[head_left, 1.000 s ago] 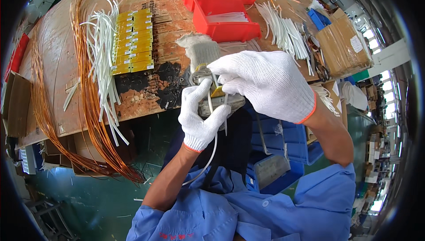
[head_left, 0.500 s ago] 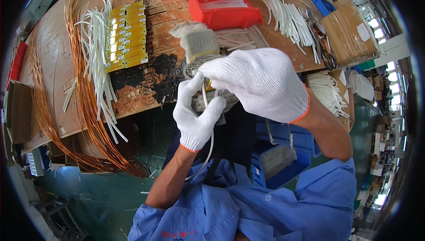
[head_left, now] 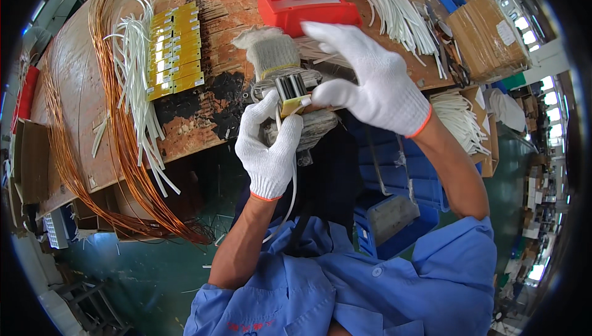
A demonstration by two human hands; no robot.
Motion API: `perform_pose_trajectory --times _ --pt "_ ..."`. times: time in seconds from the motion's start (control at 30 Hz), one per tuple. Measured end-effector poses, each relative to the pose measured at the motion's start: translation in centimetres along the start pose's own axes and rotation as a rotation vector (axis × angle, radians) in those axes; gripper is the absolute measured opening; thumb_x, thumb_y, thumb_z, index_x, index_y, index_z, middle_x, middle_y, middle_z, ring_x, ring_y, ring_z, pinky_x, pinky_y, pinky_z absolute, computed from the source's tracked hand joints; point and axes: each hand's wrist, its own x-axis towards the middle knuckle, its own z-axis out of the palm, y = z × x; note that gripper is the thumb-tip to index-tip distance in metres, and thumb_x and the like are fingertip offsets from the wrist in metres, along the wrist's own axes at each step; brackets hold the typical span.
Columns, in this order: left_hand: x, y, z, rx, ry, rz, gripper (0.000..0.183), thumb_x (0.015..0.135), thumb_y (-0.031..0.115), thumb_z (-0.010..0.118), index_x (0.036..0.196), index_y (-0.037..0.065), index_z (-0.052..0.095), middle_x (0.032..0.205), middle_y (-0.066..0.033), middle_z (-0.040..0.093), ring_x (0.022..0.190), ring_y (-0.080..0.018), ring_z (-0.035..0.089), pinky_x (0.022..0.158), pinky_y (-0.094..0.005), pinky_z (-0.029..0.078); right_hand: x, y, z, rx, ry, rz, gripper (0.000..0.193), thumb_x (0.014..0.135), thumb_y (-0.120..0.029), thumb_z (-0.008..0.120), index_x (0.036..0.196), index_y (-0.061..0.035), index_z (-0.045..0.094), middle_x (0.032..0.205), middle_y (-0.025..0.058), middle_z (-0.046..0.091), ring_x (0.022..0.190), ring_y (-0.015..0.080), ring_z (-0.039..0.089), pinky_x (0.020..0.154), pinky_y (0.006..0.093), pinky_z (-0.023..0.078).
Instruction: The recorder winds copper wire and insulating tape around a magnetic transformer core on a fabrication workbench.
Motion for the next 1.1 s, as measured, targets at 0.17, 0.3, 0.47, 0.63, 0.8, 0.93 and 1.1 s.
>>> perform_pose_trajectory --times 0.17,0.3,0.47,0.63,0.8,0.93,1.1 --pt "0.1 -0.5 0.4 -0.023 -0.009 0.052 0.046 0.096 -0.003 0.08 0.14 -0.006 0.069 0.123 -0.0076 0.07 0.113 -0.0146 0.068 0.106 -0.031 0.053 -8.1 2.9 -0.3 0.233 -0.298 0.428 0.03 0.11 -0.025 0.071 0.129 -0.0017 0.074 0.109 0.0181 0.078 0.101 0.0287 0.08 0.088 0.0381 0.063" --pt "0.2 -1.1 0.3 0.025 -0.022 0.101 0.043 0.096 -0.005 0.079 0.138 -0.004 0.07 0.123 -0.0072 0.071 0.113 -0.0143 0.068 0.104 -0.0304 0.053 -8.5 -3.4 -0.2 -0.38 -0.424 0.043 0.01 0.098 -0.019 0.071 0.096 -0.0103 0.068 0.082 0.0076 0.066 0.072 0.0258 0.073 0.063 0.04 0.059" --pt "0.4 -0.7 0.3 0.082 -0.058 0.126 0.041 0.095 -0.006 0.079 0.135 -0.003 0.071 0.122 -0.0079 0.07 0.11 -0.0151 0.068 0.102 -0.0303 0.054 -1.8 -10.6 0.0 -0.514 -0.73 -0.105 0.014 0.086 -0.022 0.071 0.088 -0.0097 0.064 0.07 0.0029 0.061 0.057 0.0187 0.068 0.046 0.0389 0.048" --pt "-1.7 -1.3 1.0 0.052 -0.035 -0.004 0.057 0.095 0.002 0.084 0.146 -0.005 0.059 0.126 -0.0126 0.07 0.112 -0.0206 0.07 0.101 -0.0356 0.057 8.2 -10.3 2.1 -0.346 -0.951 -0.327 0.023 0.08 -0.024 0.078 0.091 -0.0043 0.082 0.077 0.0114 0.076 0.07 0.029 0.076 0.055 0.0437 0.057" --pt "-2.4 -2.3 1.3 0.078 -0.042 0.08 0.077 0.099 0.013 0.086 0.159 -0.004 0.041 0.14 -0.0167 0.064 0.122 -0.022 0.068 0.102 -0.0371 0.058 15.8 -3.5 4.9 -0.247 -1.346 -0.205 0.026 0.079 -0.021 0.079 0.092 0.0009 0.085 0.093 0.0217 0.082 0.085 0.0377 0.081 0.072 0.0506 0.064" --pt "-0.5 -2.5 0.5 0.173 0.083 0.21 0.102 0.091 0.008 0.084 0.172 -0.012 0.026 0.127 -0.0152 0.066 0.113 -0.0213 0.069 0.101 -0.036 0.056 12.2 4.7 5.2 0.206 -0.82 -0.436 0.015 0.088 -0.019 0.078 0.088 -0.0041 0.081 0.078 0.0127 0.074 0.072 0.0317 0.074 0.066 0.0435 0.058" --pt "-0.5 -1.7 -0.1 0.264 -0.053 0.241 0.093 0.094 0.005 0.076 0.173 -0.008 0.029 0.137 -0.0173 0.065 0.114 -0.02 0.066 0.097 -0.034 0.059 4.9 3.5 1.5 0.283 -0.524 0.16 0.019 0.1 -0.019 0.077 0.089 -0.0042 0.076 0.075 0.0162 0.068 0.071 0.0363 0.071 0.066 0.0463 0.054"
